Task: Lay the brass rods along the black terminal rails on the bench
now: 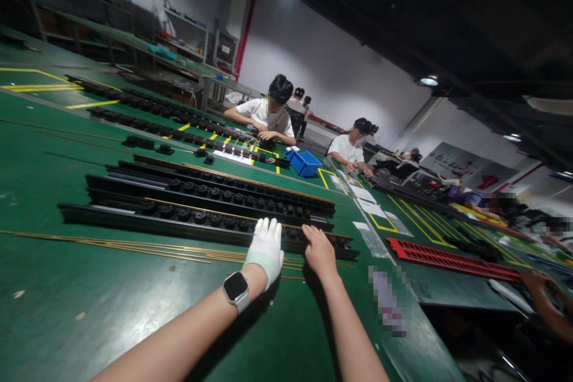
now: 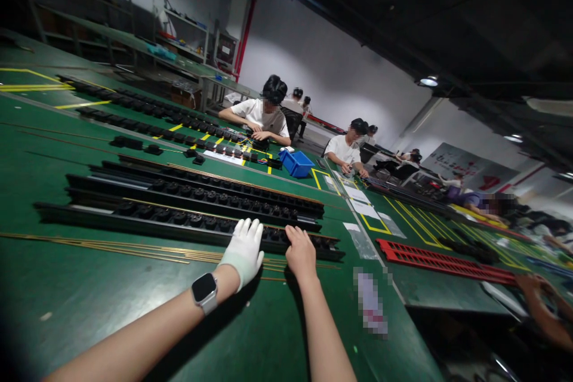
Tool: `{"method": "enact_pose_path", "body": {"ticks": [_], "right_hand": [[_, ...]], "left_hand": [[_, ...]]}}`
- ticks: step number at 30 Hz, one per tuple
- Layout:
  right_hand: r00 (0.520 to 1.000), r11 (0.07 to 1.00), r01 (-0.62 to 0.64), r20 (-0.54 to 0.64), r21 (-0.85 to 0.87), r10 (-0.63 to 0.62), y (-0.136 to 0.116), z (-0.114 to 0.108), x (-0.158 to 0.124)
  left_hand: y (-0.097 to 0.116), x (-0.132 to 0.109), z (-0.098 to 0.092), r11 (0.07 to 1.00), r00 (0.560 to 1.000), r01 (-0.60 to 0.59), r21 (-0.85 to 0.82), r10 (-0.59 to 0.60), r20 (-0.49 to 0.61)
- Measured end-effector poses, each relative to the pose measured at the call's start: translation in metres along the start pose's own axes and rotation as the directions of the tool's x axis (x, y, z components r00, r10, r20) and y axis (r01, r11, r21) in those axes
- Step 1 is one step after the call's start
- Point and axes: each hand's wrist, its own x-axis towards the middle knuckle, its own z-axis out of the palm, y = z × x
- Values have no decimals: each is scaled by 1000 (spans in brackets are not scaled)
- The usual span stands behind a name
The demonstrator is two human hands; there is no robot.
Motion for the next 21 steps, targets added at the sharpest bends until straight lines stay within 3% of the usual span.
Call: {"method": "enact_pose_path", "body": {"ticks": [6, 13, 21], "right_hand": [[1000, 1000, -3, 8, -13, 4, -2, -2, 0], [1000, 1000, -1, 17, -18, 1, -3, -6, 0], [991, 991, 126, 38, 35, -127, -21, -7, 9]], "left_hand": [[4, 3, 0, 998, 997, -36, -46, 33, -70], [2, 13, 17, 994, 994, -90, -64, 85, -74], [-1, 15, 22, 992, 990, -123, -38, 121, -69]]}}
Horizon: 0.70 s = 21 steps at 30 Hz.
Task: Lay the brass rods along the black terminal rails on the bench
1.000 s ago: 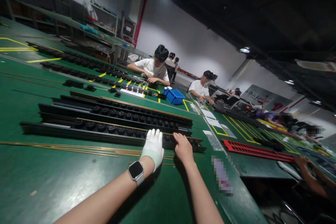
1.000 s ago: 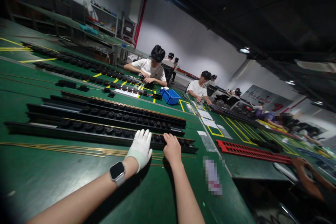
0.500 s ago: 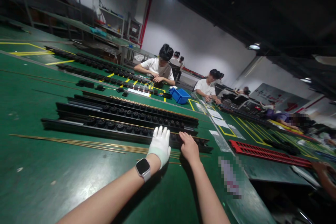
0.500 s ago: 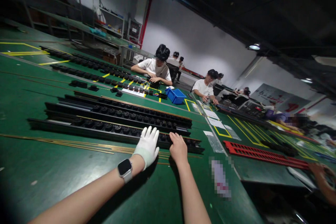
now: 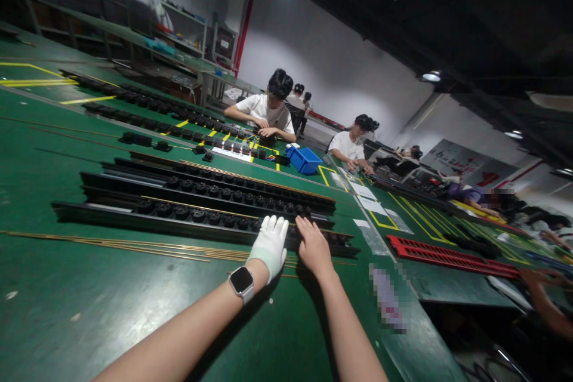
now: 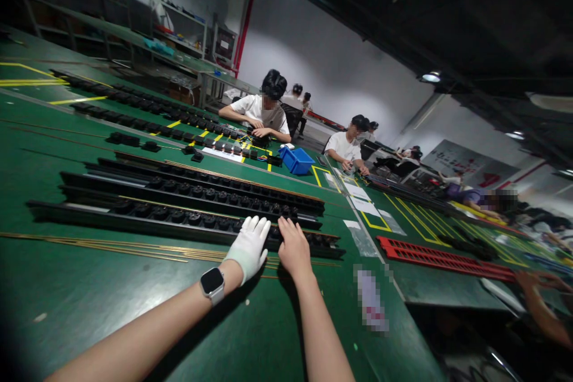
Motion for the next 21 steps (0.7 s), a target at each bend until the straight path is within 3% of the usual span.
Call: {"method": "enact_pose_path", "body": {"ticks": [7, 21], "right_hand": [[1000, 999, 21, 20, 36, -22, 1, 9, -4], [997, 997, -76, 29, -27, 77, 56, -7, -17]], "left_hand": [[-2, 2, 4, 1000, 1000, -11, -1, 11, -7], [-1, 2, 0, 1000, 1000, -9, 28, 9, -19]]}}
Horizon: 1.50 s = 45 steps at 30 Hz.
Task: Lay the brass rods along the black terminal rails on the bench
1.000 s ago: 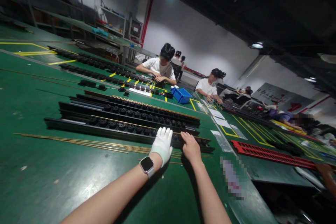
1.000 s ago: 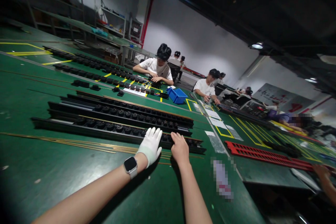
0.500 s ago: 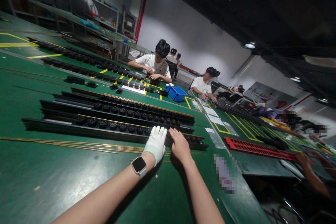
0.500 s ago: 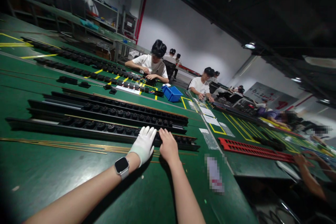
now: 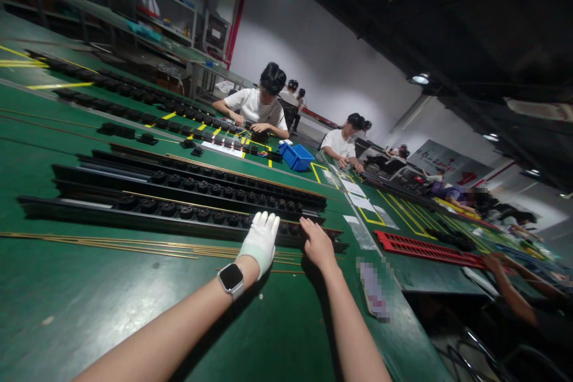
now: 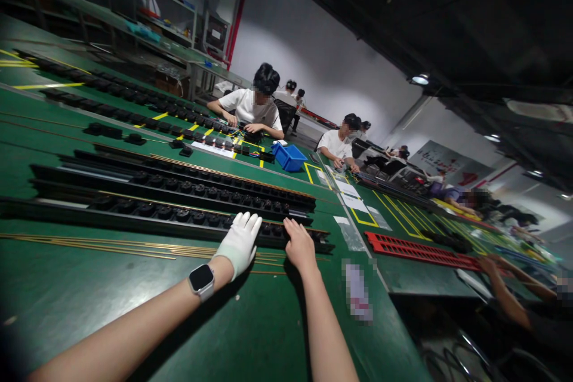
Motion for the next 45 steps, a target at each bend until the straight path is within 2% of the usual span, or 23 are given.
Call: {"method": "enact_pose_path", "body": {"ticks": [4, 8, 12, 15, 18, 23, 27, 31, 35, 38, 41, 42, 43, 45], "right_hand": [[997, 998, -69, -29, -7, 68, 17, -1, -7], [997, 997, -79, -17, 16, 80, 32, 0, -12], [984, 986, -165, -68, 15, 166, 50, 0, -17], [987, 988, -157, -39, -3, 156, 64, 0, -22], [977, 977, -209, -54, -42, 207, 77, -1, -26], [976, 975, -214, -40, -52, 213, 97, -1, -34], [964, 964, -260, -61, -46, 257, 109, 4, -40], [968, 965, -250, -31, -81, 249, 110, 4, -42], [966, 959, -258, -21, -117, 257, 98, -10, -38], [960, 964, -246, -165, -98, 228, 74, -25, -35], [950, 993, -112, -291, 30, 116, 31, -33, -38], [954, 995, -53, -289, 79, 74, 13, -32, -40], [972, 993, 20, -236, 115, 8, -6, -30, -43], [990, 981, 135, -62, 142, -127, -41, -21, -50]], "left_hand": [[0, 1, 0, 1000, 1000, -1, 6, 0, 12], [-1, 0, 1, 1000, 1000, -2, -15, 2, -4], [-1, 0, 3, 1000, 1000, -7, -6, 7, -8], [-1, 0, 3, 1000, 1000, -5, 11, 5, 1], [-1, 0, 3, 1000, 1000, -5, 10, 5, 20], [-1, -1, 7, 1000, 1000, -10, -1, 10, -3], [0, -2, 6, 1000, 1000, -3, 7, 3, 10], [2, -2, -1, 1000, 1000, 1, 8, -1, 25], [1, -3, -14, 1000, 999, -11, -18, 12, 33], [-7, -10, -27, 996, 997, -57, -65, 54, -51], [-24, -28, -39, 977, 974, -175, -123, 153, -169], [-31, -37, -42, 967, 968, -204, -151, 176, -182], [-38, -47, -43, 958, 965, -224, -178, 192, -180], [-50, -69, -41, 943, 965, -259, -208, 242, -102]]}}
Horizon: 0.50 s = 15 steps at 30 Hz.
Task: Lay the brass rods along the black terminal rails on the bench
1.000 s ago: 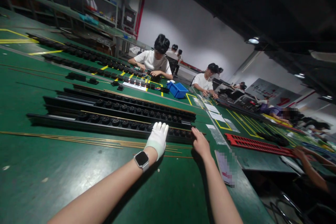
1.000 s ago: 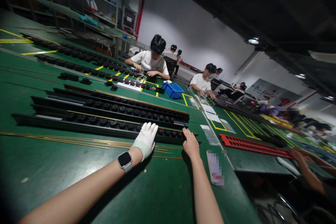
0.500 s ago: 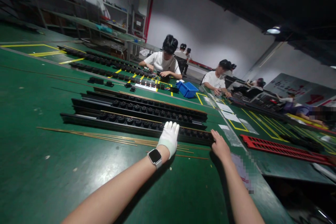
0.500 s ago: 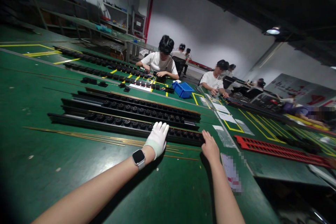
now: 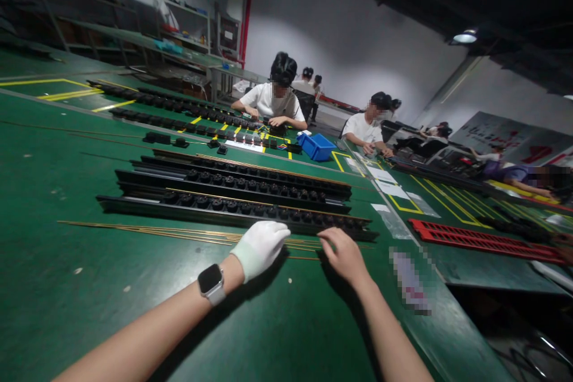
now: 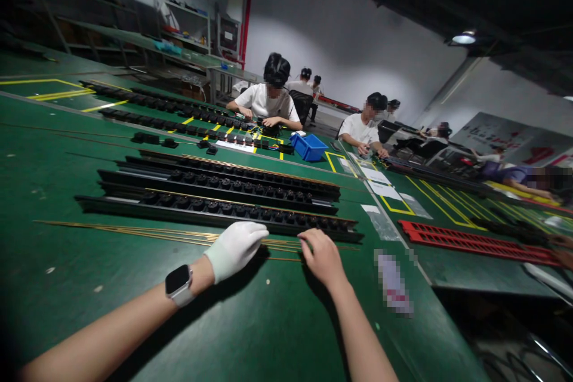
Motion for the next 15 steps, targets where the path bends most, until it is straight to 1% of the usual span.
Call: {"method": "enact_pose_path", "body": {"ticks": [2, 3, 4, 6, 8, 11, 15], "right_hand": [[989, 999, 49, 140, -14, -47, -26, 16, -5], [982, 998, 58, 179, -19, -54, -34, 24, -8], [978, 998, 59, 203, -24, -53, -39, 31, -11], [977, 998, 58, 207, -33, -50, -42, 44, -16], [978, 996, 77, 196, -41, -67, -41, 52, -19], [976, 993, 116, 189, -32, -108, -41, 57, -23], [976, 990, 142, 162, 25, -144, -56, 55, -20]], "left_hand": [[-4, -24, 3, 1000, 995, 3, 22, -6, 102], [-5, -34, 5, 999, 990, 10, 45, -16, 138], [-5, -42, 7, 998, 986, 17, 64, -27, 167], [-4, -52, 11, 996, 980, 23, 87, -40, 197], [-1, -54, 14, 995, 979, 32, 93, -50, 198], [2, -49, 15, 990, 973, 66, 121, -91, 210], [2, -46, 12, 978, 955, 78, 195, -129, 268]]}}
